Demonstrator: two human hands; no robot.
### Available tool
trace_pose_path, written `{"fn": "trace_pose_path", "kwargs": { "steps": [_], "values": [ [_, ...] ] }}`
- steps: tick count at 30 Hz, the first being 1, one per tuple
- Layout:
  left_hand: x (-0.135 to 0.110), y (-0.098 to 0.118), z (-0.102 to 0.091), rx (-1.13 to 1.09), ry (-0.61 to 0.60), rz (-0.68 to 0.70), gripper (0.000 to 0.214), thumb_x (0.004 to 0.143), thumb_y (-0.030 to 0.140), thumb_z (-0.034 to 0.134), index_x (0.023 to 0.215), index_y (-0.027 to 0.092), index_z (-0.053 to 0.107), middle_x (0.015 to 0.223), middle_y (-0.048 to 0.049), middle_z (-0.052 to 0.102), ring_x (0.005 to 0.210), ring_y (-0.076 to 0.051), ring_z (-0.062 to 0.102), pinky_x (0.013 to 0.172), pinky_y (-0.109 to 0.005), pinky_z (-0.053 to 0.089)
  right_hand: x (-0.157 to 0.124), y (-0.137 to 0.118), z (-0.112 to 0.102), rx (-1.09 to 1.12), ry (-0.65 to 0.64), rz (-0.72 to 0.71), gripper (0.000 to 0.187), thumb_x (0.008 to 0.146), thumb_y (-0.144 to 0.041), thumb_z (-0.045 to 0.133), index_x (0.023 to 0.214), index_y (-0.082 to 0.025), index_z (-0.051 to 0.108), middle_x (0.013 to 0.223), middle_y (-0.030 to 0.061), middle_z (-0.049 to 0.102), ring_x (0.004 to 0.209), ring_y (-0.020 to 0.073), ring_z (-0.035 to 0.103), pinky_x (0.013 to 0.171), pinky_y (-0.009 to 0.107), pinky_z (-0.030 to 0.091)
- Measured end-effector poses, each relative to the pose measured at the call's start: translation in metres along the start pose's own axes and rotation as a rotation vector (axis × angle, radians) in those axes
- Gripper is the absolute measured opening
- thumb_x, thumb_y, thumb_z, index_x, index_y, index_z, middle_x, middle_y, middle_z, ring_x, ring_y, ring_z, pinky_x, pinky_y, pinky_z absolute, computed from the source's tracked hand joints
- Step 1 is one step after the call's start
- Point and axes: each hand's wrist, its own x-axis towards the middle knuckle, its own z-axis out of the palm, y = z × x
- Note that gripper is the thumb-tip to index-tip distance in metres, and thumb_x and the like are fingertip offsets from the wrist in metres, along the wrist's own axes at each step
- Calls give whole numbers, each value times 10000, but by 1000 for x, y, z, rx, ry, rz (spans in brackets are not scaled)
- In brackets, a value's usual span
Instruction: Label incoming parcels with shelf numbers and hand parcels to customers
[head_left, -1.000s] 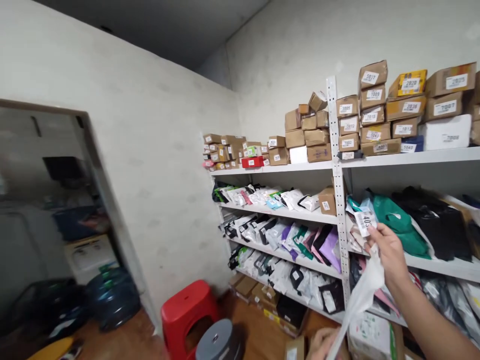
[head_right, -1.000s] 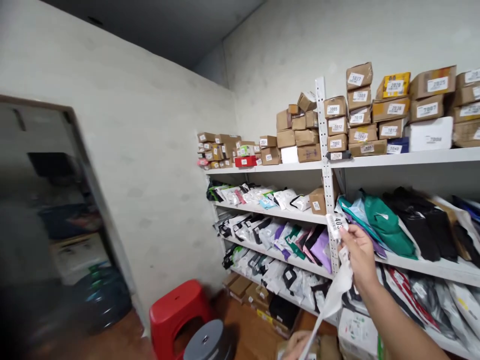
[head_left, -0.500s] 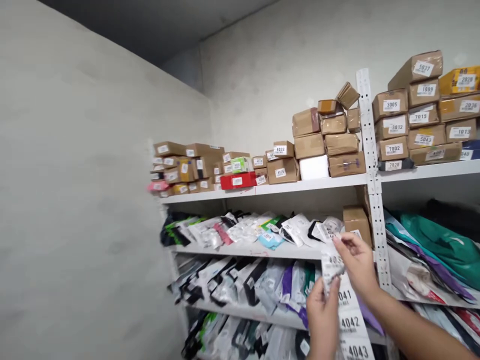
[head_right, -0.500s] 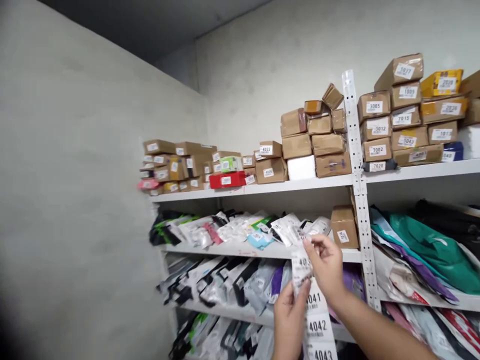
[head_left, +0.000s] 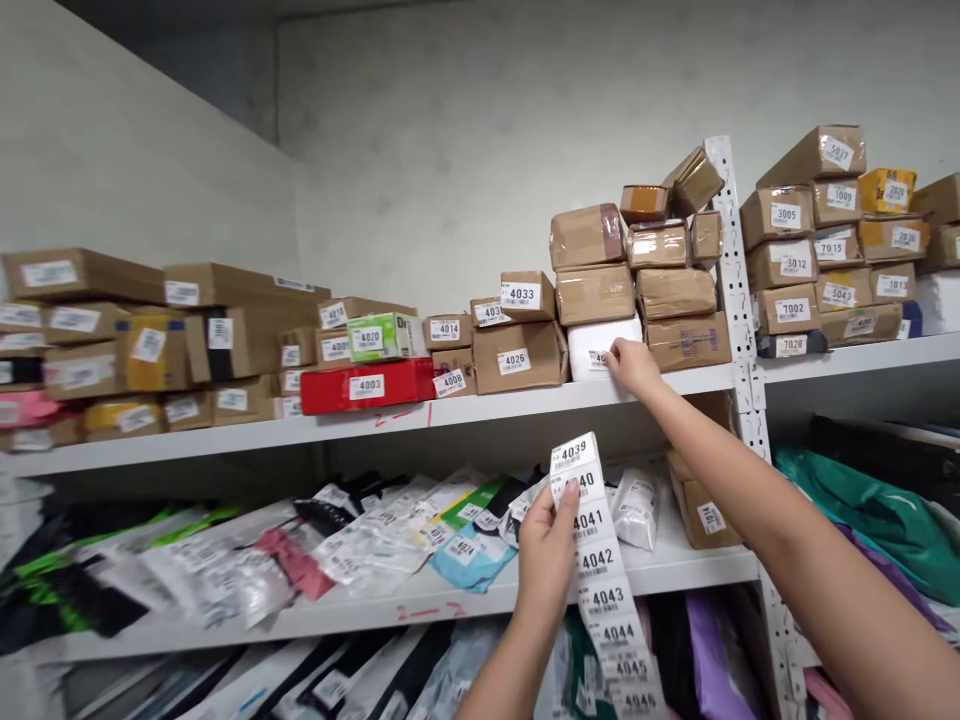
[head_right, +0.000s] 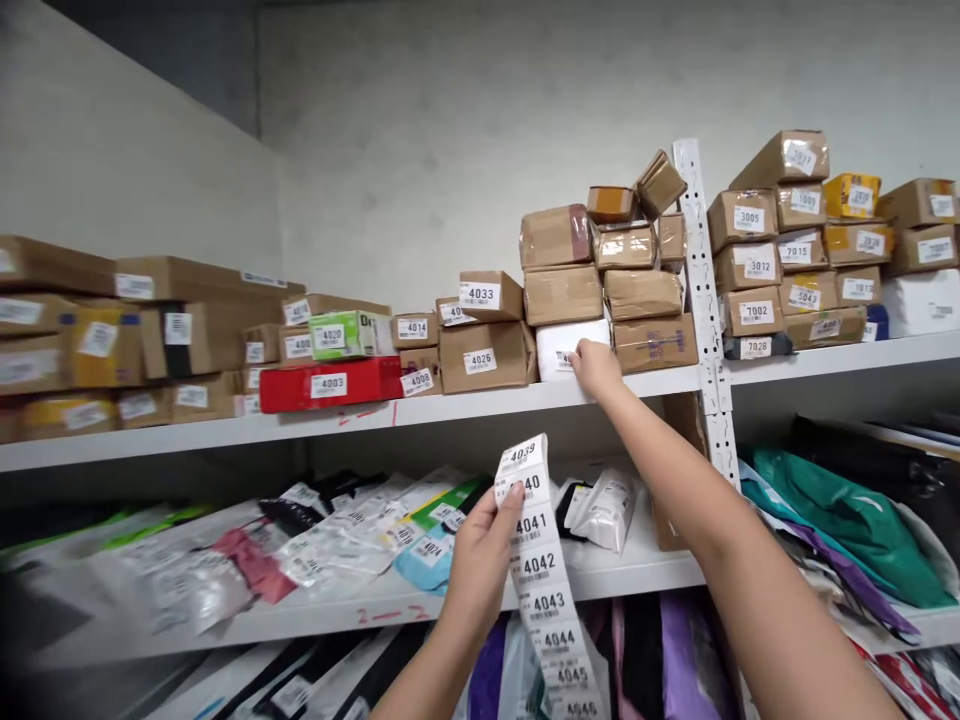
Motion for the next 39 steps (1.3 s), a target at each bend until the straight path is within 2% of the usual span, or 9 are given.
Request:
{"fn": "trace_pose_path", "kwargs": {
  "steps": [7, 11, 14, 17, 23, 26, 30, 35, 39],
  "values": [
    [39, -10, 3, -37, -93, 137, 665, 669, 539, 781, 1205, 212, 562, 1118, -102, 743, 1129, -273, 657, 930, -362, 503, 1, 0, -2, -208, 118, 25, 399, 891, -289, 641, 1233, -107, 543, 1154, 231, 661, 945, 314, 664, 744, 355, 466],
    [68, -13, 7, -82, -143, 156, 628, 680, 528, 766, 1171, 209, 538, 1024, -89, 761, 991, -249, 703, 796, -320, 529, -2, 7, -9, -217, 26, -310, 194, 868, -163, 618, 1057, -183, 654, 1195, 144, 660, 1082, 286, 610, 835, 358, 483],
    [86, -13, 6, -96, -203, 143, 542, 696, 543, 745, 1073, 210, 544, 871, -47, 762, 644, -172, 674, 548, -251, 468, -22, 10, -8, 83, 124, -325, 176, 867, -244, 632, 1008, -160, 696, 1213, 159, 657, 1138, 281, 581, 878, 384, 504],
    [104, -10, 3, -117, -281, 109, 478, 696, 554, 743, 966, 209, 551, 702, 10, 724, 431, -100, 518, 470, -224, 406, -52, 5, 3, 555, 16, -237, 311, 864, -422, 615, 1058, -194, 701, 1055, 90, 719, 921, 207, 656, 693, 309, 548],
    [138, -1, 3, -143, -311, 185, 425, 657, 486, 782, 931, 175, 690, 814, -29, 733, 697, -159, 634, 645, -258, 477, -77, -16, 28, 759, 38, -49, 215, 699, -372, 741, 809, -190, 709, 652, -19, 647, 563, 111, 556, 531, 235, 466],
    [152, 8, 5, -64, -279, 290, 308, 697, 467, 741, 761, 169, 699, 685, 5, 671, 623, -139, 556, 584, -244, 418, -69, -26, 30, 710, 167, -34, 209, 700, -369, 741, 813, -201, 688, 659, -19, 634, 605, 125, 572, 537, 235, 468],
    [170, 25, 13, 30, -232, 444, 442, 726, 514, 695, 505, 193, 485, 464, 67, 415, 493, -93, 355, 473, -230, 265, -50, -35, 24, 655, 239, -39, 217, 715, -398, 718, 720, -192, 648, 701, 14, 665, 648, 145, 594, 565, 259, 488],
    [195, 46, 23, -91, -416, 303, 437, 543, 537, 823, 695, 152, 684, 631, -1, 654, 582, -144, 535, 558, -258, 414, -4, -43, 7, 418, 412, -125, 100, 764, -279, 674, 738, -189, 639, 753, 16, 691, 709, 148, 608, 690, 279, 495],
    [210, 52, 15, -16, -421, 250, 408, 484, 488, 864, 613, 155, 667, 616, -21, 671, 566, -157, 548, 551, -268, 410, 47, -49, -2, 239, 441, -162, 40, 807, -192, 644, 770, -180, 637, 820, 27, 696, 745, 149, 611, 753, 288, 495]
  ]
}}
